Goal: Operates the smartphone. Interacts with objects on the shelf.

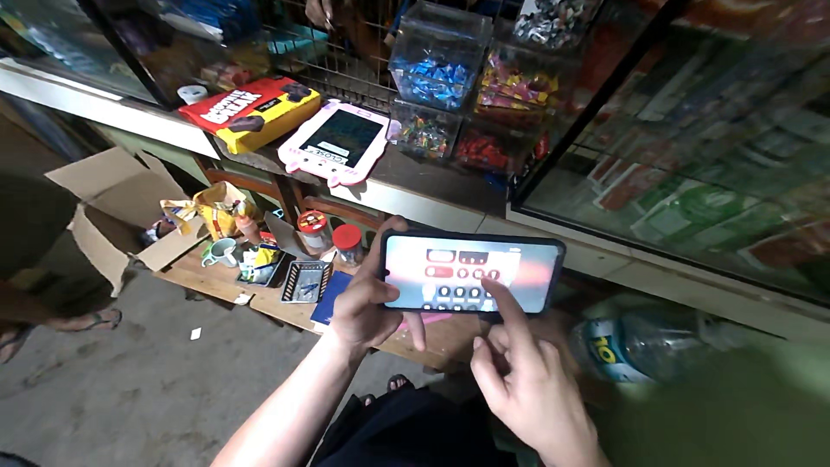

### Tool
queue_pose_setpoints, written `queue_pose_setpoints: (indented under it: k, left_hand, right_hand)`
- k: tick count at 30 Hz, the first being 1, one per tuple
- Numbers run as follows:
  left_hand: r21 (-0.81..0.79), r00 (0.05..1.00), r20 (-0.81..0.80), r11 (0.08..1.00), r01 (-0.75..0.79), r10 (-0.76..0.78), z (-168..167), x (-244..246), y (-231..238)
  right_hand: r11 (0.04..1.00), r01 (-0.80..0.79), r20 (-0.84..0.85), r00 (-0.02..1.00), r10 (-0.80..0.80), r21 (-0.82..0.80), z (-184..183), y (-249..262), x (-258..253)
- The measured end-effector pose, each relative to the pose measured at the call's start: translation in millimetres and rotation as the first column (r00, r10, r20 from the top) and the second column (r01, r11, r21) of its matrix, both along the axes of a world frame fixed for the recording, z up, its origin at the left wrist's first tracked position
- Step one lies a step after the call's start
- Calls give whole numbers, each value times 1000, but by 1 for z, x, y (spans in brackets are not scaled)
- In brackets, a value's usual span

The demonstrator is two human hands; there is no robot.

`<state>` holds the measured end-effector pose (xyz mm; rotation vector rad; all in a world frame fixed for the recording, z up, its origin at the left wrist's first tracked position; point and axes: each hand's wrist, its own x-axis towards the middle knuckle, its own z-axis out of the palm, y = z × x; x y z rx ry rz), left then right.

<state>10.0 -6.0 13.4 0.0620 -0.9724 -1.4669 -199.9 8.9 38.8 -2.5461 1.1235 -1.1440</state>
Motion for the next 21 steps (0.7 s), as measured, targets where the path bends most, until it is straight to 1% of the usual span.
queue_pose_setpoints:
  k: [5,8,11,13,15,18,19,20,21]
  left_hand:
    - [-3,1000,-13,1000,21,-21,-1,2,-1]
    - [2,1000,-21,1000,15,-15,0,3,-1]
    - [-7,999,-36,1000,25,-25,0,4,-2]
    - [-15,999,-30,999,30,-30,0,6,-3]
    - [-20,999,-21,1000,24,-25,0,6,-4]
    - [-11,999,-42,1000,10,-11,-1,5,-4]
    - [-7,998,-63,1000,10,-10,-1,4,-4]
    - [0,995,-95,1000,12,-12,-2,2,-4]
    - [10,991,-133,1000,11,-10,-2,-1,-4]
  right_hand:
    - [1000,0,6,1000,0,2,0,0,1]
    - [1000,1,91,996,2,-25,0,0,-2]
    - [997,70,153,986,-64,-31,-2,-1,-9]
    - [994,113,150,982,-111,-8,-4,-4,-12]
    - [992,122,159,980,-122,13,-5,-6,-15]
    - [990,137,280,953,-119,-43,-3,-11,-23]
    - [991,132,339,934,-113,-35,-2,-15,-26]
    - [995,101,409,908,-96,9,0,-20,-29]
    - [996,19,495,867,-62,90,1,-25,-30]
